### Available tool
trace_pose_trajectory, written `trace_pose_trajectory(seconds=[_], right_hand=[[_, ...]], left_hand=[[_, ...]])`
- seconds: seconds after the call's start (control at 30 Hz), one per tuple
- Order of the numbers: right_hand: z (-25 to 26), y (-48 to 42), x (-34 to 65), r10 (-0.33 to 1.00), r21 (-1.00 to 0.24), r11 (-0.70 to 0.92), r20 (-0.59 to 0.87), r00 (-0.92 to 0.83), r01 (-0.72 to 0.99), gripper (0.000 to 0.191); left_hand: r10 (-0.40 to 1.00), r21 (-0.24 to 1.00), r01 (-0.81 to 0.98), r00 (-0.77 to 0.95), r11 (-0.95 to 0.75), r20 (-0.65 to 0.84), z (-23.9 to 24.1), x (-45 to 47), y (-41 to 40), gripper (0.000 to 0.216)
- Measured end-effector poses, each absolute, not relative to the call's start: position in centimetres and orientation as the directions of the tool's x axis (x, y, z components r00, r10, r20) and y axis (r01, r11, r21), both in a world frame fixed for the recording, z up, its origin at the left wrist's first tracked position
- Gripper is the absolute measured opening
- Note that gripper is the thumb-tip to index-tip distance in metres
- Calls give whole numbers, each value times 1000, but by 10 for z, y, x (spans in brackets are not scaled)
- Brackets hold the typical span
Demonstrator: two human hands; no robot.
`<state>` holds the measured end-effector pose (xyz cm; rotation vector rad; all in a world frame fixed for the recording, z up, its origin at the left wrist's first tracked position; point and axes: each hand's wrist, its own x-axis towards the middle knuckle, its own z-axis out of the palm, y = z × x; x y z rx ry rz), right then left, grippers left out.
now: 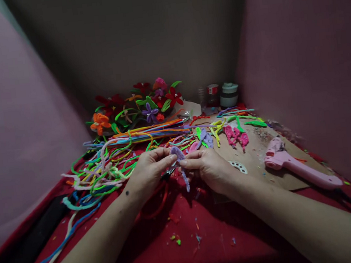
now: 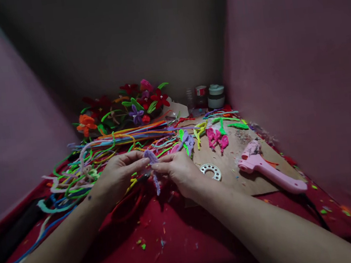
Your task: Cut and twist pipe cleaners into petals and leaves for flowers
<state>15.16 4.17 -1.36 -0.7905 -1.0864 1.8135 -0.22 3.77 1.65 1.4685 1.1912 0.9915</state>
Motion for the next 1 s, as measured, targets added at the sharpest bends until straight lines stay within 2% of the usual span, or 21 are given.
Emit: trace_pose_trajectory(seconds=[0.27,0.5,0.8,0.9,1.0], right_hand=[[-10,39,149,950,-960,-171,-100,-297,-223,17],[-10,36,148,974,-997,8,24,-223,-70,12],[-11,40,152,893,-925,-277,-147,-427,-261,16],[-12,42,153,859,-907,-314,-145,-491,-282,14],[-13,43,153,851,-916,-306,-141,-505,-259,11]], left_hand=[[986,946,322,166,-32,-23,22,-1,35,21],[961,937,346,246,35,-126,20,-6,37,15],[922,982,153,356,106,-155,23,-7,35,9],[938,992,96,330,82,-109,24,-6,36,10],[957,993,113,284,22,-53,22,-7,38,7]])
